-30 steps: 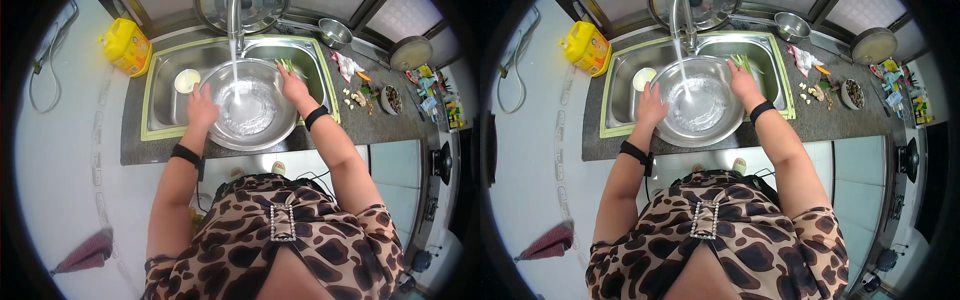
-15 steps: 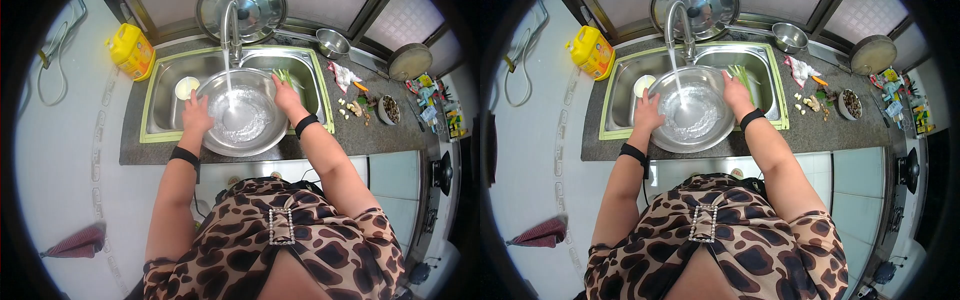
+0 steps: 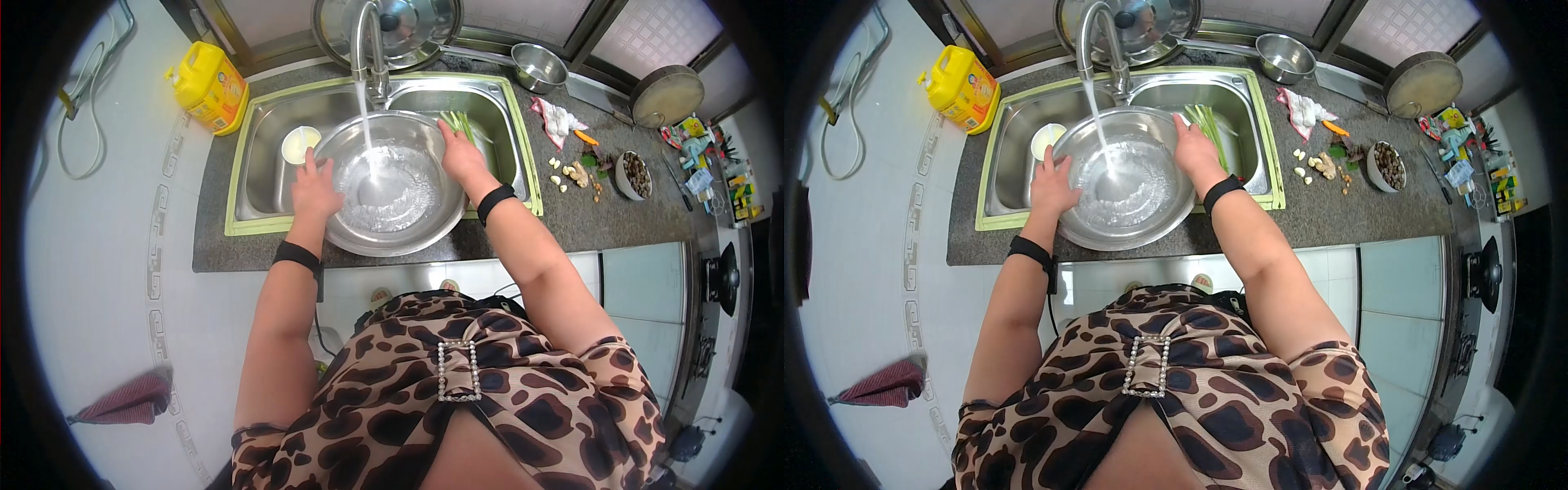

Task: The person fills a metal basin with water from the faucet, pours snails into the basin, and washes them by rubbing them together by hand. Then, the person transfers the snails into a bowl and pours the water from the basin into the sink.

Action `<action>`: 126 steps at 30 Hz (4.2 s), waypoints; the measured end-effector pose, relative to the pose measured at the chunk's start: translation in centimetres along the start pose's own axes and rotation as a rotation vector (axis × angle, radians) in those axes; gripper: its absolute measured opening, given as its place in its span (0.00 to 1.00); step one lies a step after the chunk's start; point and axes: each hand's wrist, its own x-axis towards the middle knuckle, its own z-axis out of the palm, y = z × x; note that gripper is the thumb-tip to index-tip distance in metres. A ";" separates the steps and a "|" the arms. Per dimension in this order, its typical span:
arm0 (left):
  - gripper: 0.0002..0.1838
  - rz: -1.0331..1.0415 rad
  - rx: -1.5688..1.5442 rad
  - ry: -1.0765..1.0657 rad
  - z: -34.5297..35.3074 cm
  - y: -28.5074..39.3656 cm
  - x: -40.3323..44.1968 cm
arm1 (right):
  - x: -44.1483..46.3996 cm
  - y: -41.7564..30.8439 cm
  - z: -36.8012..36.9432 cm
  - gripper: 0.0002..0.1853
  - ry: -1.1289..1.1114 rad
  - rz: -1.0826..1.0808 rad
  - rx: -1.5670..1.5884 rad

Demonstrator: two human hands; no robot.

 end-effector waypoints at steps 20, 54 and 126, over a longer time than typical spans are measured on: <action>0.32 0.000 -0.006 -0.041 -0.5 0.2 -0.1 | 0.3 0.0 0.3 0.35 0.000 0.007 -0.007; 0.44 0.016 -0.096 0.041 -1.1 1.0 -0.4 | -6.6 36.6 -10.3 0.29 1.030 0.752 2.069; 0.37 -0.169 -0.536 0.084 1.4 -1.5 1.0 | -4.7 -1.5 -4.6 0.28 -0.197 0.265 0.989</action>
